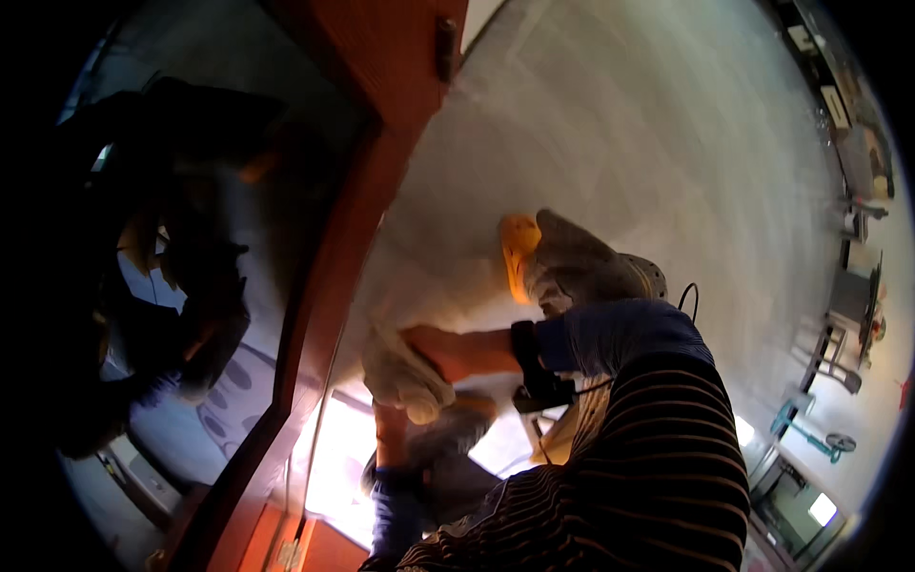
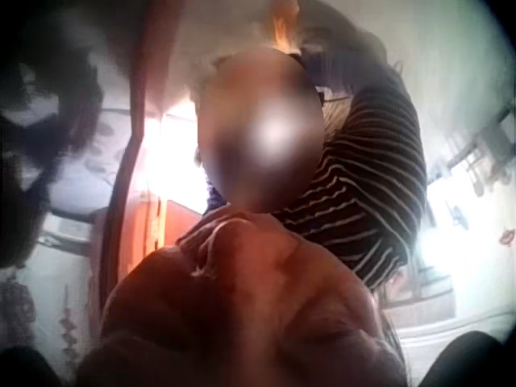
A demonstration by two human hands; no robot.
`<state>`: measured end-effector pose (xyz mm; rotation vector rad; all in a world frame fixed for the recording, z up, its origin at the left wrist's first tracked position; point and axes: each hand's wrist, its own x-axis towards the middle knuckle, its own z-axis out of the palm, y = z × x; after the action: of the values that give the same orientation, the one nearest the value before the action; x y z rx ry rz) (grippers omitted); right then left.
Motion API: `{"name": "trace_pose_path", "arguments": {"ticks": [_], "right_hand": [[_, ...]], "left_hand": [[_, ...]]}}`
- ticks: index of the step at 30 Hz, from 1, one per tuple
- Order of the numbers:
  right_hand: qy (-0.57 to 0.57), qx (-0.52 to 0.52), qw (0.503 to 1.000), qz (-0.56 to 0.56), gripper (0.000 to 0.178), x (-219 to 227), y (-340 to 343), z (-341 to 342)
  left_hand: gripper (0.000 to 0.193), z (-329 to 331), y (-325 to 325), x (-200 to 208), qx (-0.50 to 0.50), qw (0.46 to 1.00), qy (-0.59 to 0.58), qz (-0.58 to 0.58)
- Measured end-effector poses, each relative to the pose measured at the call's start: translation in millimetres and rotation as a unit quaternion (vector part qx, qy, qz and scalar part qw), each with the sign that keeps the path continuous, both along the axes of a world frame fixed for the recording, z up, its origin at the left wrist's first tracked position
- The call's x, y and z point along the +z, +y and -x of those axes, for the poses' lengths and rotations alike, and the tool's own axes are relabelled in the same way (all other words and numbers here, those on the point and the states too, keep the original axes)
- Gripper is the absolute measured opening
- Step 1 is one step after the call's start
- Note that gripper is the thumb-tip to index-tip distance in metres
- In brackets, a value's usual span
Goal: Wiping down a glass-paneled wooden door and its frame with a cloth.
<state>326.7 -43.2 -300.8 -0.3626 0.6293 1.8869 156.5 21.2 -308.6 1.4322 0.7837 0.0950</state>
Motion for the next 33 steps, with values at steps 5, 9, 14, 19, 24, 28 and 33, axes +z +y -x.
{"name": "trace_pose_path", "arguments": {"ticks": [5,9,14,19,24,28,33], "right_hand": [[-0.002,-0.147,0.989,0.026,0.049,59,2,-47],[0.091,-0.263,0.939,-0.204,0.042,19,23,-65],[0.075,-0.400,0.911,-0.062,0.048,76,-43,-75],[-0.035,-0.391,0.916,0.087,0.059,100,-121,-49],[-0.278,-0.173,0.939,0.106,0.053,203,-218,-84],[-0.452,-0.164,0.857,0.187,0.031,294,-261,-116],[-0.489,-0.243,0.805,0.232,0.015,334,-327,-137]], "left_hand": [[0.049,-58,1,68,0.297,0.747,-0.171,0.570],[0.057,-72,58,79,0.232,0.792,-0.167,0.540],[0.033,-108,46,125,0.120,0.974,-0.023,0.193],[0.026,-129,9,218,-0.152,0.975,-0.030,-0.157],[0.028,-179,-62,327,-0.090,0.986,-0.008,0.141],[0.028,-228,-70,354,-0.156,0.972,-0.027,0.171],[0.029,-288,-105,433,-0.253,0.960,-0.115,0.020]]}}
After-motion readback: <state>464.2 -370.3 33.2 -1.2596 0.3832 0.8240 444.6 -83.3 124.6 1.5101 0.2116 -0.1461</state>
